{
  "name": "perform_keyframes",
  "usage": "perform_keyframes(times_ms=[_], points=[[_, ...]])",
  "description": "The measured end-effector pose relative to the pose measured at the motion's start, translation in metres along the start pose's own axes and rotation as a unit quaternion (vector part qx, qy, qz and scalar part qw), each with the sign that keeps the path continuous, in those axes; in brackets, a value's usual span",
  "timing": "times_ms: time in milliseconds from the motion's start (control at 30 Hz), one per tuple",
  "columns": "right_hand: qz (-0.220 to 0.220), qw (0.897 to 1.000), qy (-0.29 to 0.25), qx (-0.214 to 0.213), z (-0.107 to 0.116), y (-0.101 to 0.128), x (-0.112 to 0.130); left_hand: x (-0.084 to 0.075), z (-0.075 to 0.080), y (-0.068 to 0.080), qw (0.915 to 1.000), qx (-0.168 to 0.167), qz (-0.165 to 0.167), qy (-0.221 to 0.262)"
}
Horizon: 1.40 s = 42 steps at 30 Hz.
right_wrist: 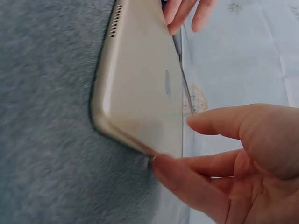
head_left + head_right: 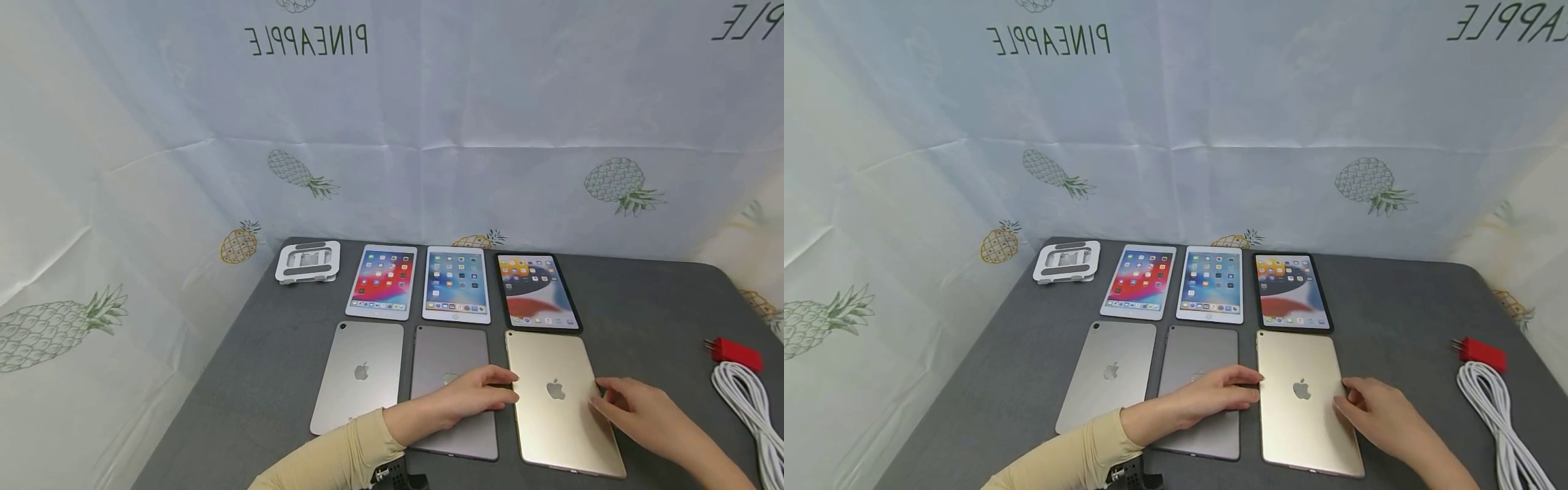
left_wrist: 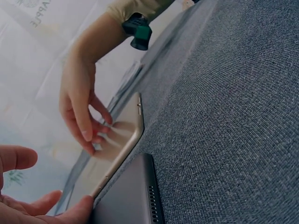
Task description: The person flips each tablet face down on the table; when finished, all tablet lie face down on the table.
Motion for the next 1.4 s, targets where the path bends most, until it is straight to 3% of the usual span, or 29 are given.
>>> perform_keyframes(times_ms=[200,433,733,933,1133,1267,1400], points=[[0.033,0.999,-0.004,-0.041,0.005,-0.001,0.012,0.002,0.004,0.002,0.9999,-0.007,-0.006,0.013],[0.076,0.994,-0.061,-0.057,0.005,-0.008,0.038,-0.002,0.019,0.003,0.9985,-0.026,-0.027,0.04],[0.088,0.981,-0.16,-0.064,-0.006,-0.031,0.086,-0.008,0.062,0.002,0.9875,-0.12,-0.053,0.087],[0.121,0.964,-0.233,-0.042,-0.017,-0.046,0.127,-0.014,0.104,0.002,0.9706,-0.2,-0.08,0.107],[0.12,0.947,-0.298,0.016,-0.038,-0.063,0.163,-0.023,0.147,0.009,0.9424,-0.287,-0.121,0.122],[0.127,0.93,-0.34,0.051,-0.05,-0.072,0.185,-0.027,0.176,0.018,0.925,-0.336,-0.14,0.108],[0.099,0.915,-0.381,0.092,-0.064,-0.081,0.203,-0.027,0.206,0.03,0.9161,-0.374,-0.131,0.063]])
Point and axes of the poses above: each hand's wrist, its own y-axis away from the middle knuckle, its own z-axis out of the back of the hand, x = y × z, the point moved 5 cm from there along -y, towards the middle knuckle, and after that the axes turned 11 degrees about -z, right-handed, at the moved point
